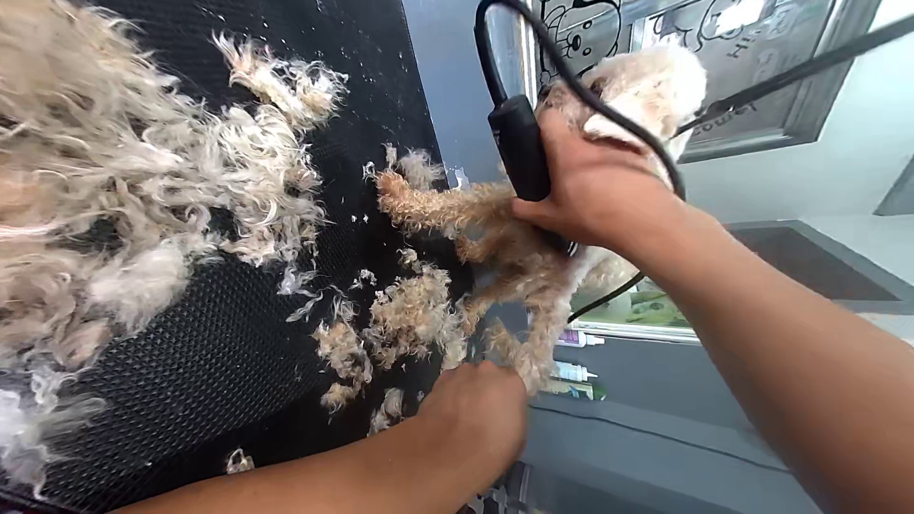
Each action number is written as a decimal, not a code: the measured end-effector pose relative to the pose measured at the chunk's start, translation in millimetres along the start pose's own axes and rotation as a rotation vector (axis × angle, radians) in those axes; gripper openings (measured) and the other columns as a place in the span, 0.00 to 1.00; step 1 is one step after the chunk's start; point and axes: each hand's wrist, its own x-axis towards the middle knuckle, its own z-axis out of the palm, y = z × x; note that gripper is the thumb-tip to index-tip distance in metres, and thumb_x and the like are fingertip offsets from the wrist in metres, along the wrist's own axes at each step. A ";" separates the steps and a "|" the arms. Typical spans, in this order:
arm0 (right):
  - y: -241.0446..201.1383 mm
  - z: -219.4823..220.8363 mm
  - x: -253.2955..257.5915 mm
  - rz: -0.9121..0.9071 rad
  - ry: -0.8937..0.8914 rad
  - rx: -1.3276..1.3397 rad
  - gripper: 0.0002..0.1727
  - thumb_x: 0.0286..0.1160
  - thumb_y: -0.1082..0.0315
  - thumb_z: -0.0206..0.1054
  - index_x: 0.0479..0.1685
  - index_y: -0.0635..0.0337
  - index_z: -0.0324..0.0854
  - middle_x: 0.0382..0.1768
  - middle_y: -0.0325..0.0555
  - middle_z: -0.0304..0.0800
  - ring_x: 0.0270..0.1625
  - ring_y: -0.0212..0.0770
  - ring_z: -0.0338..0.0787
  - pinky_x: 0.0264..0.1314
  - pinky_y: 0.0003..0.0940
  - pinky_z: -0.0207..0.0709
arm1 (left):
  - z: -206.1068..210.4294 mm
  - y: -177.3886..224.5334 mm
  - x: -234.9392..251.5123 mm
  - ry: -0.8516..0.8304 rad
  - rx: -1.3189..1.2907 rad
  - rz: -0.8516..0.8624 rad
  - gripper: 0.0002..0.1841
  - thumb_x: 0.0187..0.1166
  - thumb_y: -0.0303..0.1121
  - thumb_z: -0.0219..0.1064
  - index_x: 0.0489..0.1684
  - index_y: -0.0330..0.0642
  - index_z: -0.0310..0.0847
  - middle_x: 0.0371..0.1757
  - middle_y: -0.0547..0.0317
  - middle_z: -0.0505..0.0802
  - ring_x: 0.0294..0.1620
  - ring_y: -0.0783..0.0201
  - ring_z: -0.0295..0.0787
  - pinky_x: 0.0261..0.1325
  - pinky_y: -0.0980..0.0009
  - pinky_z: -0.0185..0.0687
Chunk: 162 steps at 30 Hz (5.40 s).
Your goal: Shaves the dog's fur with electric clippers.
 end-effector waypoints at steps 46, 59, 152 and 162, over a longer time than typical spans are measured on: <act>15.0 30.0 12.5 0.106 -0.191 0.274 0.42 0.66 0.40 0.77 0.73 0.56 0.65 0.41 0.52 0.88 0.40 0.55 0.92 0.40 0.65 0.83 | -10.9 1.4 4.1 -0.018 0.056 -0.030 0.19 0.92 0.42 0.50 0.53 0.34 0.80 0.49 0.40 0.90 0.54 0.40 0.91 0.52 0.42 0.86; 4.7 34.1 5.9 0.082 -0.137 0.266 0.41 0.66 0.43 0.78 0.70 0.59 0.67 0.42 0.54 0.88 0.44 0.56 0.92 0.44 0.65 0.83 | -6.0 -3.3 1.9 -0.008 0.035 -0.031 0.19 0.92 0.40 0.51 0.53 0.32 0.80 0.50 0.37 0.90 0.55 0.37 0.91 0.52 0.39 0.86; -16.2 251.2 -126.0 0.470 1.048 2.159 0.37 0.55 0.72 0.87 0.68 0.56 0.72 0.51 0.44 0.94 0.46 0.46 0.96 0.43 0.41 0.96 | -156.1 0.9 227.3 0.283 -0.625 0.042 0.09 0.87 0.39 0.63 0.51 0.43 0.81 0.28 0.58 0.87 0.26 0.65 0.85 0.37 0.66 0.89; 20.5 206.0 -31.6 0.302 1.256 1.890 0.36 0.54 0.71 0.88 0.65 0.63 0.75 0.58 0.44 0.93 0.61 0.42 0.94 0.66 0.46 0.93 | -161.3 15.1 220.6 0.269 -0.571 -0.077 0.17 0.83 0.41 0.67 0.59 0.38 0.83 0.45 0.50 0.94 0.44 0.58 0.93 0.50 0.57 0.91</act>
